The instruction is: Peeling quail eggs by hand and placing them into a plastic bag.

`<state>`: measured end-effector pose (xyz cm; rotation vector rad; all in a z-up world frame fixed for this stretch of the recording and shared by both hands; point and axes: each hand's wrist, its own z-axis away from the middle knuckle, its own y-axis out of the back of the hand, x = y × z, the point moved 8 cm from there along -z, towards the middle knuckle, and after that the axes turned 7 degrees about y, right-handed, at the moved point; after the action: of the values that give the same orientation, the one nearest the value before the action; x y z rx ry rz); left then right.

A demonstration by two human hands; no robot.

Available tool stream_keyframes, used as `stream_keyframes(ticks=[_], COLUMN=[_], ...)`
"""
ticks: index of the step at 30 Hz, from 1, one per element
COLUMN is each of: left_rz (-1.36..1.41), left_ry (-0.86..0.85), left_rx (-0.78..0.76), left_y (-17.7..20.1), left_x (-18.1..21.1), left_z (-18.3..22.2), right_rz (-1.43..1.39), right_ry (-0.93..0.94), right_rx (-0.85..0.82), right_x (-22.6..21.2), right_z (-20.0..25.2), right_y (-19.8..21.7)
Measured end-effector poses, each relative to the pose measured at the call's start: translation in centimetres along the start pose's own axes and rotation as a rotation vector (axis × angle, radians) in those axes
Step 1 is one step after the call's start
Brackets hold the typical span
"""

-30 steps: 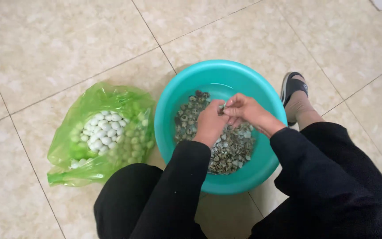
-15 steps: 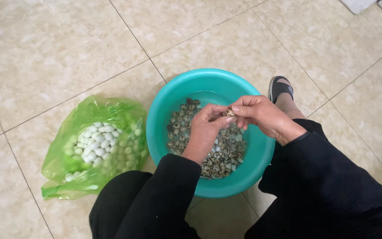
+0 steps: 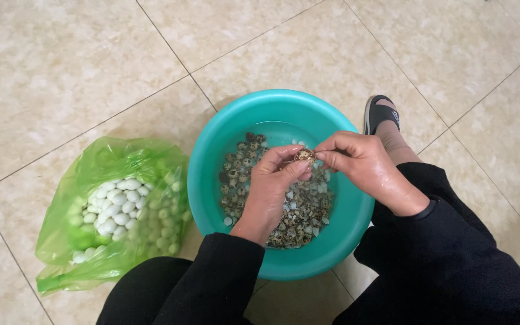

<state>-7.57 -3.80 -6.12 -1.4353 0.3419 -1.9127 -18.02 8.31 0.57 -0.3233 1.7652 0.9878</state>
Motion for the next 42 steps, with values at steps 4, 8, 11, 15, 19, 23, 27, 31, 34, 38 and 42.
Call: stream_keyframes(ticks=[4,8,11,15,19,23,27,31,34,38,42], left_rz=[-0.039,-0.101,-0.145,-0.234,-0.228,-0.093,0.037,0.154,0.2,0.255,0.232], left_ry=[0.022,-0.033,-0.062,-0.065,-0.088,-0.022,0.048,0.044,0.057,0.053,0.028], left_rx=[0.004,0.021,0.025,0.039,0.02,-0.045,-0.081,-0.092,-0.092,-0.076,-0.048], left_y=[0.1,-0.6,-0.9,-0.7,-1.3,-1.9,-1.7,-1.4,-1.2,-1.0,-1.1], left_x=[-0.2,0.9,1.0,0.3,1.1,1.3,0.6,0.2,-0.3,0.4,0.9], left_z=[0.0,1.0,1.3,0.9,1.5,1.5,1.2,0.6,0.4,0.5,0.5], right_rz=[0.146,0.277,0.356,0.511,0.547,0.354,0.184,0.166,0.155,0.062,0.141], right_ry=[0.113,0.185,0.248,0.279,0.295,0.214,0.14,0.128,0.054,-0.045,0.04], right_rx=[-0.007,0.013,0.037,0.085,0.083,0.111,0.107,0.087,0.087,0.135,0.124], right_x=[-2.6,-3.4,-3.6,-3.9,-4.1,-4.4,-3.9,-4.4,-3.2,-2.0,-2.3], right_z=[0.0,0.3,0.6,1.0,0.9,0.6,0.3,0.3,0.5,0.5,0.4], right_y=[0.0,-0.1,-0.1,-0.1,-0.3,0.4,1.0,0.7,1.1,1.8,1.2])
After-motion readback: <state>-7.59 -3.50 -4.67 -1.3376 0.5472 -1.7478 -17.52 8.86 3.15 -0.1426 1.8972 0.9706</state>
